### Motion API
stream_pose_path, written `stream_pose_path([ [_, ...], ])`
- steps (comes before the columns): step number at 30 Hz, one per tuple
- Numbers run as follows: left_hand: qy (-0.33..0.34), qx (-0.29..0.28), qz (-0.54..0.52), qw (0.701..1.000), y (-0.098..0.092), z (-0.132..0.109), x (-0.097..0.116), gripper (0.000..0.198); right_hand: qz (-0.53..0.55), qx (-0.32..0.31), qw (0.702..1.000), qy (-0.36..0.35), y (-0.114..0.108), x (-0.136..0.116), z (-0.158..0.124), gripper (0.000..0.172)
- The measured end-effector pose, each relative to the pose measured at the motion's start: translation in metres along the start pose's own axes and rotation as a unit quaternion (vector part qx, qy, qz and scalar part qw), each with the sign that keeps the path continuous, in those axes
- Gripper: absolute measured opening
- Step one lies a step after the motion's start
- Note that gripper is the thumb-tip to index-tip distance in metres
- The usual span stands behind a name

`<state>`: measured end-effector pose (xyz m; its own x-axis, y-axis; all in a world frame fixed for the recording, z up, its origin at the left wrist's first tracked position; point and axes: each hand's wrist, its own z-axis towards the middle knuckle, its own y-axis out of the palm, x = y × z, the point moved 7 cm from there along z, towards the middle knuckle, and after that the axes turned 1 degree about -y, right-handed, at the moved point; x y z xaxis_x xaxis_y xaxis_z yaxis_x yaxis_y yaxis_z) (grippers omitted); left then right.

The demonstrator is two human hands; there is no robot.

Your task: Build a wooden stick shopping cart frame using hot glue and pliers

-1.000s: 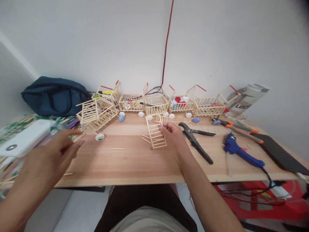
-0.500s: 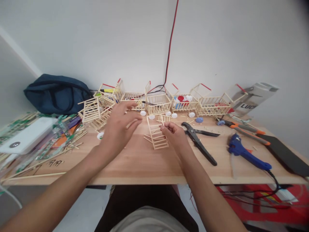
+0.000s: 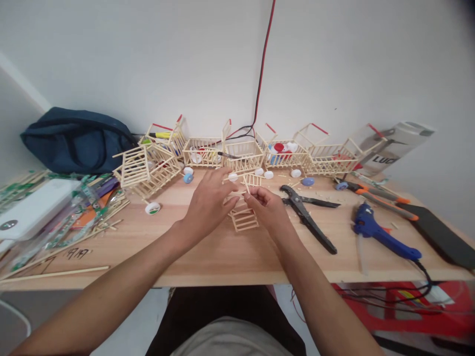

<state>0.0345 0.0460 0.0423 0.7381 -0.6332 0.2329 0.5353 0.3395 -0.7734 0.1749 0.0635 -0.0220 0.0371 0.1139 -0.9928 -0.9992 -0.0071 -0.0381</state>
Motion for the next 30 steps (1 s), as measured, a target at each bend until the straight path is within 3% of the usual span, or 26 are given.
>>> stream_pose_path([
  [10,-0.017,-0.012,0.004,1.0,0.0079,-0.0035,0.0018,0.01,-0.014,-0.022,0.999,-0.029,0.0035,0.0011,-0.0014,0.022],
  [30,-0.028,0.016,-0.013,0.999,0.009,-0.0069,-0.0037,0.019,-0.018,-0.012,0.999,-0.034,0.0061,-0.0005,-0.003,0.024],
])
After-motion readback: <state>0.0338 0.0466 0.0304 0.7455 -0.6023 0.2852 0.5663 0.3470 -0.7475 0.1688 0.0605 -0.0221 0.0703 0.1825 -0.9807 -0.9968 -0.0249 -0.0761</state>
